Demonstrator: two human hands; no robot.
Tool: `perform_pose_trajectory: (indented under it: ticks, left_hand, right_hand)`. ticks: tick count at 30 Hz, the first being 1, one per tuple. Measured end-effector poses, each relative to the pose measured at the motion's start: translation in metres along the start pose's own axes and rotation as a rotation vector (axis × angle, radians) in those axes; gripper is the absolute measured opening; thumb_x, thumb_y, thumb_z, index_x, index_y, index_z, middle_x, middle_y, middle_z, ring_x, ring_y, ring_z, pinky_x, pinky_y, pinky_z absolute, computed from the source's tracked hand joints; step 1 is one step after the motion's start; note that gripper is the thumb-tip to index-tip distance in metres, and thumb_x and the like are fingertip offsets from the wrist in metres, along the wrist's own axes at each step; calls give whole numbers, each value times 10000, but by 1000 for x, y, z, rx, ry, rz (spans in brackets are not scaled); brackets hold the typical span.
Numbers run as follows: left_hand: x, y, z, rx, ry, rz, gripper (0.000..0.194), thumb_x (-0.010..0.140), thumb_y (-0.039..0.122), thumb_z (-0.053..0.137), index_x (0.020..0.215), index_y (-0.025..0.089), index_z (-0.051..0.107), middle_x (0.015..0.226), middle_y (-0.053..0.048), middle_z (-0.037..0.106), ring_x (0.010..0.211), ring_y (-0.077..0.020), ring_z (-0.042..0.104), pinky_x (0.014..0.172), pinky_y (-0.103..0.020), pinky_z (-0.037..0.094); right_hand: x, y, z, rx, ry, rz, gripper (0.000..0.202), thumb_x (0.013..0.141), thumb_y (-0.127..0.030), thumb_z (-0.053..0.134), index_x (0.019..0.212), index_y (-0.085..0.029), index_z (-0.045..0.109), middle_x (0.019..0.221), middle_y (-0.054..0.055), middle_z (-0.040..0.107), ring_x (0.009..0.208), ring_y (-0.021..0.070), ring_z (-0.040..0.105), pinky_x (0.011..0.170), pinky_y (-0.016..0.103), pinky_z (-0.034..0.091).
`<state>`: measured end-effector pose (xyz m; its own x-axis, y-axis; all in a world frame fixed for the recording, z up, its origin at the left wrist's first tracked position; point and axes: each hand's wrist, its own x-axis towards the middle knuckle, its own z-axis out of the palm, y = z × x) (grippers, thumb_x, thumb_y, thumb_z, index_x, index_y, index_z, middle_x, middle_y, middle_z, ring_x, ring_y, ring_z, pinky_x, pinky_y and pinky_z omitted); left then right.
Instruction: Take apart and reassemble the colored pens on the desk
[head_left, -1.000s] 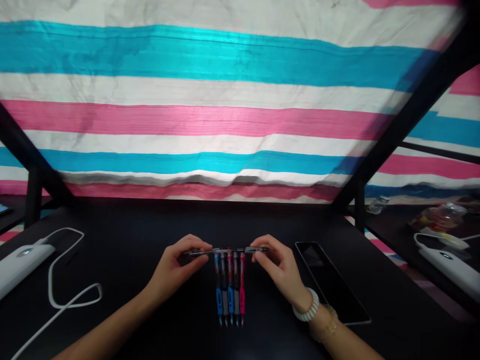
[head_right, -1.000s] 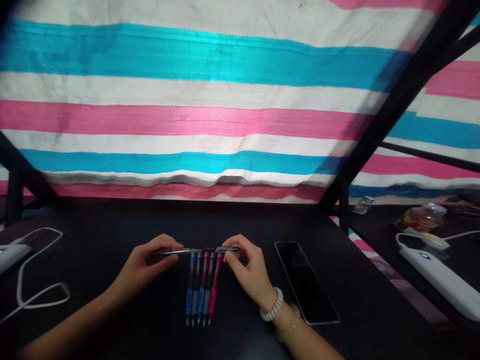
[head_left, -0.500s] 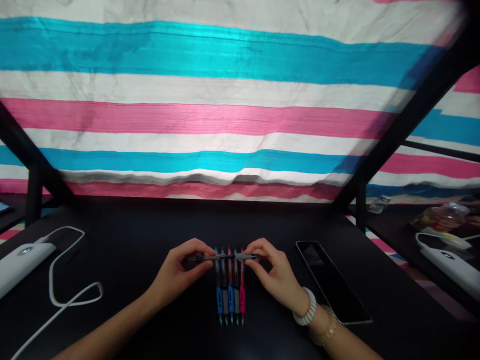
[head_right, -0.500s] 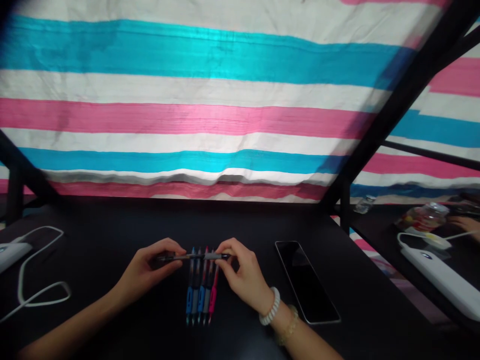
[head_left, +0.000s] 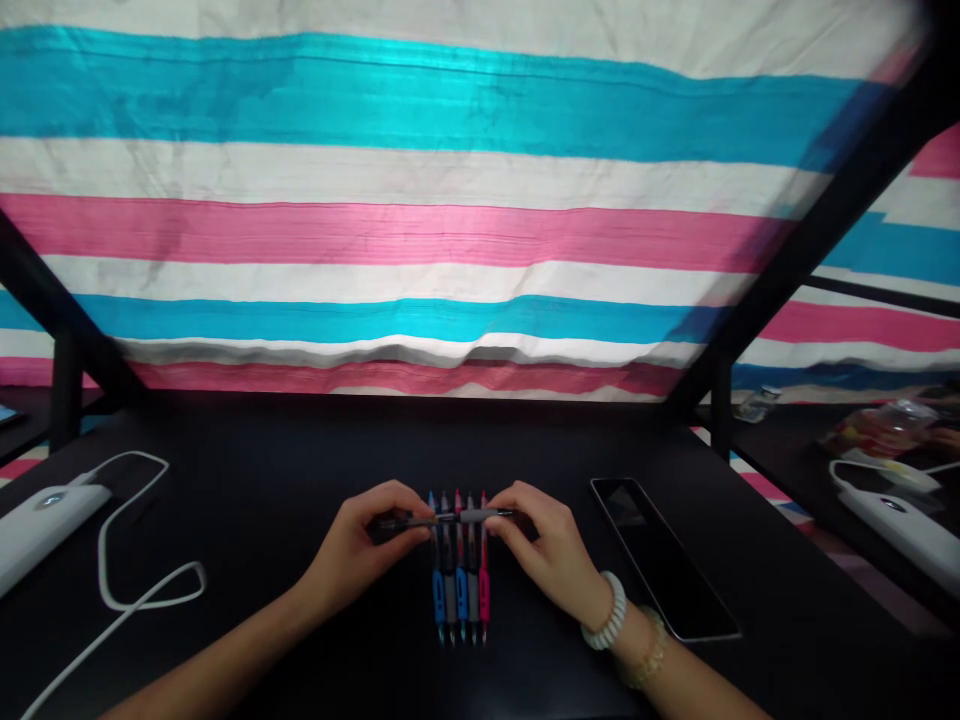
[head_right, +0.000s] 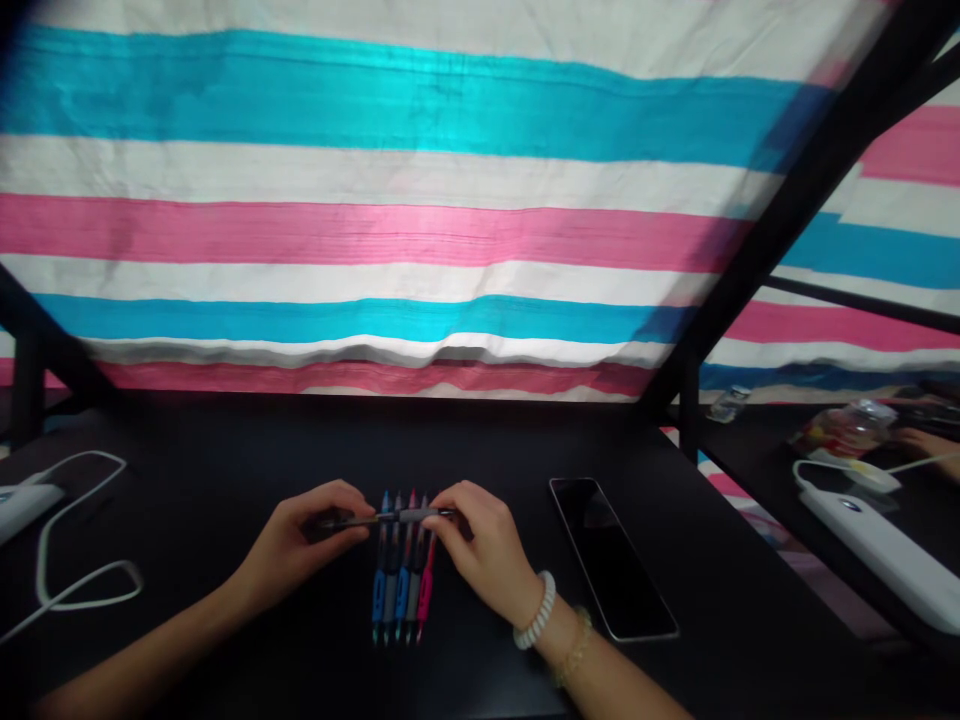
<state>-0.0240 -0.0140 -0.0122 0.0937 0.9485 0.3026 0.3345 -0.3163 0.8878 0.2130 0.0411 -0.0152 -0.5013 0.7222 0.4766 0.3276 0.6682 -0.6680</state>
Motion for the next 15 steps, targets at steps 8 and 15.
perform_pose_trajectory:
  ticks: [8, 15]
  left_hand:
    - [-3, 1, 5, 45, 4, -1, 113, 804, 285, 693, 851, 182, 701, 822, -34, 661, 729, -158, 624, 649, -263, 482]
    - [-1, -1, 3, 48, 24, 4, 91, 806, 267, 690, 847, 186, 701, 827, -30, 659, 740, -157, 628, 660, -259, 479]
  right_hand:
    - [-4, 0, 4, -81, -86, -44, 167, 992, -208, 381, 1032, -197, 542, 892, 57, 605, 791, 189, 573, 722, 311, 447]
    - [-4, 3, 6, -141, -113, -14, 102, 963, -150, 400, 969, -201, 488, 839, 40, 580, 734, 180, 557, 672, 296, 437]
